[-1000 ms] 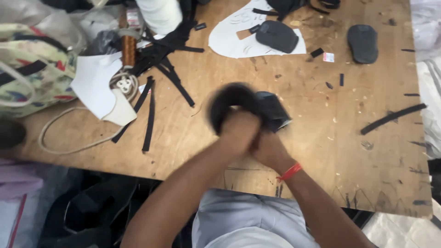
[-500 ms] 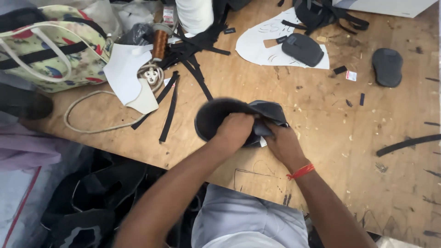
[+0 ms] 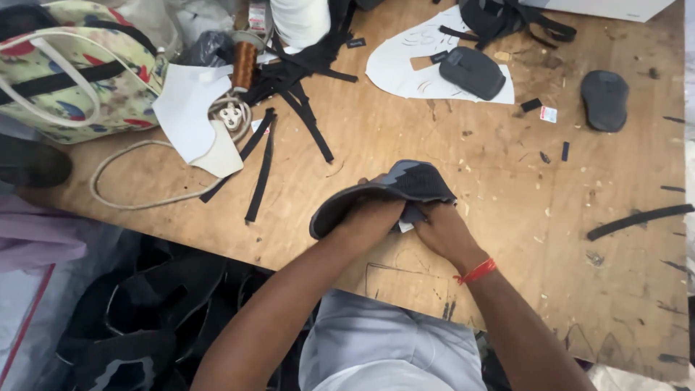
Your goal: The person works at a wooden workbench assembling shoe uppers, pressing and folding the black fabric upper over a sole and shaping it with both hands. They pick up additional shoe components from the bench, fit them together, and press the seams by hand.
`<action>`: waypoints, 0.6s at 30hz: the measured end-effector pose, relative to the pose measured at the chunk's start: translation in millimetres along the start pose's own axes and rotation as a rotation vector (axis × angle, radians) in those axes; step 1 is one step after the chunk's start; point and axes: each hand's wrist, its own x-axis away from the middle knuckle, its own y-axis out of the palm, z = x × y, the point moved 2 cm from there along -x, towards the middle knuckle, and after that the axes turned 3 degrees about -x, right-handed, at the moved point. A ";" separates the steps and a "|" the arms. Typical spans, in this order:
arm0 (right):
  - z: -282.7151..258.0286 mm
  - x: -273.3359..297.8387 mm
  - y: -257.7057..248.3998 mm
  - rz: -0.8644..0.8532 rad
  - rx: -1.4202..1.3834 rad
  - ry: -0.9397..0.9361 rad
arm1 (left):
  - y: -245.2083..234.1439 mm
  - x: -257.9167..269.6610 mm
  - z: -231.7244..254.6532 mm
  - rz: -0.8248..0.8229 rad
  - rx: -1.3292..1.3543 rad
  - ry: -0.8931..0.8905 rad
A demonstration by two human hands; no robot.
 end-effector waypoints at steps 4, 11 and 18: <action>-14.9 7.7 -13.7 0.083 -0.112 0.219 | 35.8 -0.3 -12.5 -0.326 0.332 -0.292; -16.1 8.7 -23.0 0.149 -0.041 0.255 | 30.4 -9.0 -2.3 -0.111 0.170 -0.289; -33.0 1.4 -16.9 0.077 0.176 0.126 | 68.8 -22.2 -12.5 -0.333 0.102 -0.051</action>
